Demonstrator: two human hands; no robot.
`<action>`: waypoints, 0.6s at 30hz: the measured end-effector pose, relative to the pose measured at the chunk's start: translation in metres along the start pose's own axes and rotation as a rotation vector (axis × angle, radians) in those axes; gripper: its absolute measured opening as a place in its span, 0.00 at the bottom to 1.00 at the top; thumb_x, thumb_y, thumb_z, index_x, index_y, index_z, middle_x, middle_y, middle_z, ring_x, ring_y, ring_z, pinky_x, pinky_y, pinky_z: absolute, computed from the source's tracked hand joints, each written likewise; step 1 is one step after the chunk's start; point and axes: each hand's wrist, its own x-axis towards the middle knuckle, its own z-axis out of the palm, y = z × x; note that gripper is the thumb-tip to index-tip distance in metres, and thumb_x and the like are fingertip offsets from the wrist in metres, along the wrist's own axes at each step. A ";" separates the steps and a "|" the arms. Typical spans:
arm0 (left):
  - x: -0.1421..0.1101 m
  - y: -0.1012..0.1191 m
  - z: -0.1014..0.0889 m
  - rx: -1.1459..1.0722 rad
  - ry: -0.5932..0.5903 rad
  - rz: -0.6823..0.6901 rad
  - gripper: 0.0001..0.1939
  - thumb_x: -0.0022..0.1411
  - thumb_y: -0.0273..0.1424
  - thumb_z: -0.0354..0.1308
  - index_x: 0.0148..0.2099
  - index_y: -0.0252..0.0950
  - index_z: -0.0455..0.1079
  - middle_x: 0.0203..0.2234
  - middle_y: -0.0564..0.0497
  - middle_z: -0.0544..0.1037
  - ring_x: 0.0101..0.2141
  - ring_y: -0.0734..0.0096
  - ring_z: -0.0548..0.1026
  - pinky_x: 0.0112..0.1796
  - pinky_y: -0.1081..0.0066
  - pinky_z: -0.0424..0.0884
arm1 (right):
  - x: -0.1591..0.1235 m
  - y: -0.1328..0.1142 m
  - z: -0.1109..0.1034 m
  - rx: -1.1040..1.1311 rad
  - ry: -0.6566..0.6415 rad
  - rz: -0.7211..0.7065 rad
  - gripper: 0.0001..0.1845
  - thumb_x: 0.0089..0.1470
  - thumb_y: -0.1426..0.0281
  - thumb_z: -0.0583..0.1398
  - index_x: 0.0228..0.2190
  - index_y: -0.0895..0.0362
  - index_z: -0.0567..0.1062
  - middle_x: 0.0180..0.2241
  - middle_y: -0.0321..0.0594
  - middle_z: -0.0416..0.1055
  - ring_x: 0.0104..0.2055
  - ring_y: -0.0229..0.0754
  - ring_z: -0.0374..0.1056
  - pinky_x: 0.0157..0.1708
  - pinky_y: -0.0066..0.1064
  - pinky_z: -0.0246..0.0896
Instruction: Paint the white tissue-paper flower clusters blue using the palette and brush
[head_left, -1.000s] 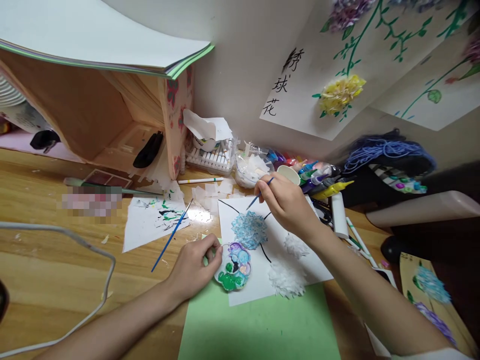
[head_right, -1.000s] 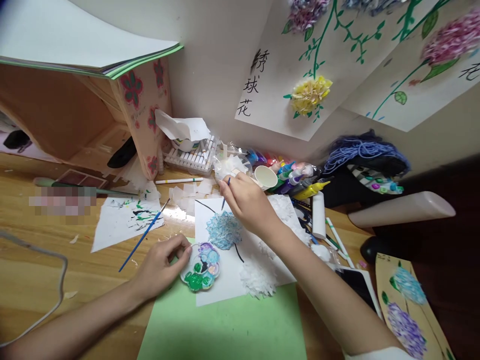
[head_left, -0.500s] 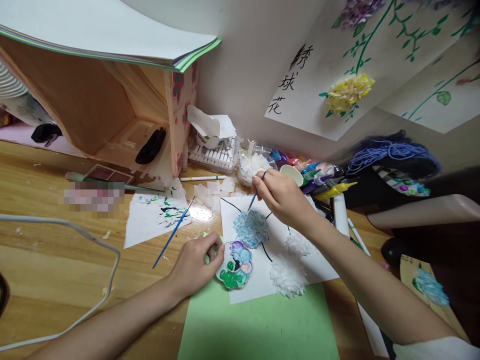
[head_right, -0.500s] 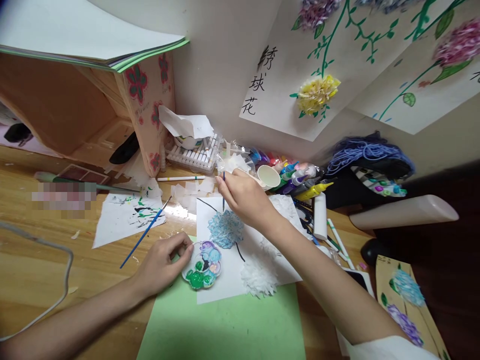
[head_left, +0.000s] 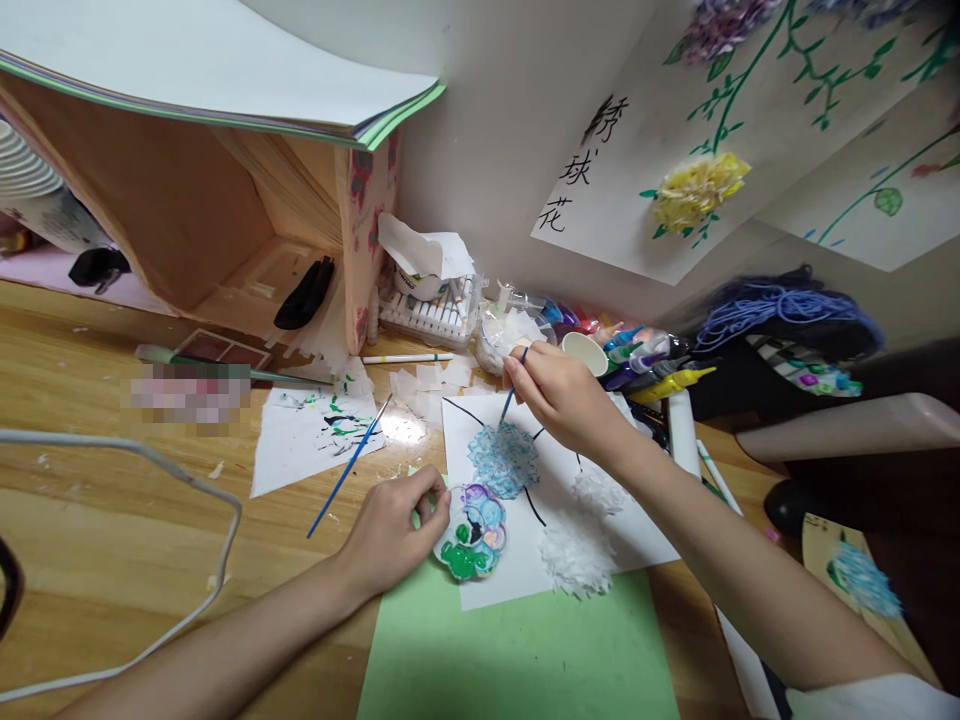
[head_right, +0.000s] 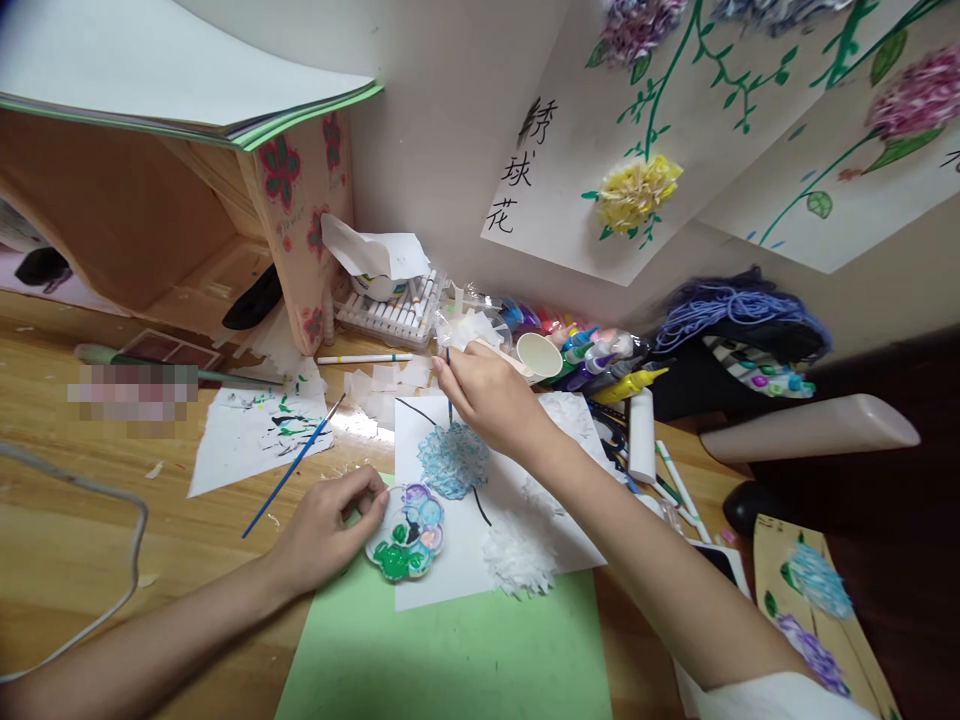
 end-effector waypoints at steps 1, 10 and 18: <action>0.000 0.000 0.000 0.001 0.001 0.002 0.11 0.65 0.35 0.49 0.31 0.38 0.66 0.19 0.56 0.71 0.22 0.73 0.70 0.26 0.73 0.60 | 0.000 0.000 0.001 0.003 0.002 0.001 0.23 0.67 0.62 0.44 0.21 0.53 0.61 0.23 0.39 0.65 0.29 0.41 0.62 0.33 0.35 0.55; -0.001 -0.001 0.000 -0.002 -0.004 -0.009 0.11 0.64 0.35 0.50 0.31 0.38 0.66 0.19 0.56 0.71 0.22 0.73 0.70 0.27 0.73 0.60 | 0.000 0.000 0.000 0.012 0.032 0.009 0.23 0.67 0.61 0.44 0.22 0.53 0.63 0.23 0.39 0.65 0.29 0.41 0.62 0.32 0.35 0.55; 0.000 0.001 0.000 -0.019 -0.014 -0.016 0.11 0.64 0.34 0.49 0.31 0.38 0.65 0.19 0.57 0.70 0.22 0.74 0.69 0.27 0.73 0.59 | -0.002 -0.004 -0.006 0.007 0.038 0.018 0.22 0.66 0.62 0.45 0.22 0.54 0.64 0.22 0.38 0.64 0.28 0.40 0.62 0.31 0.34 0.55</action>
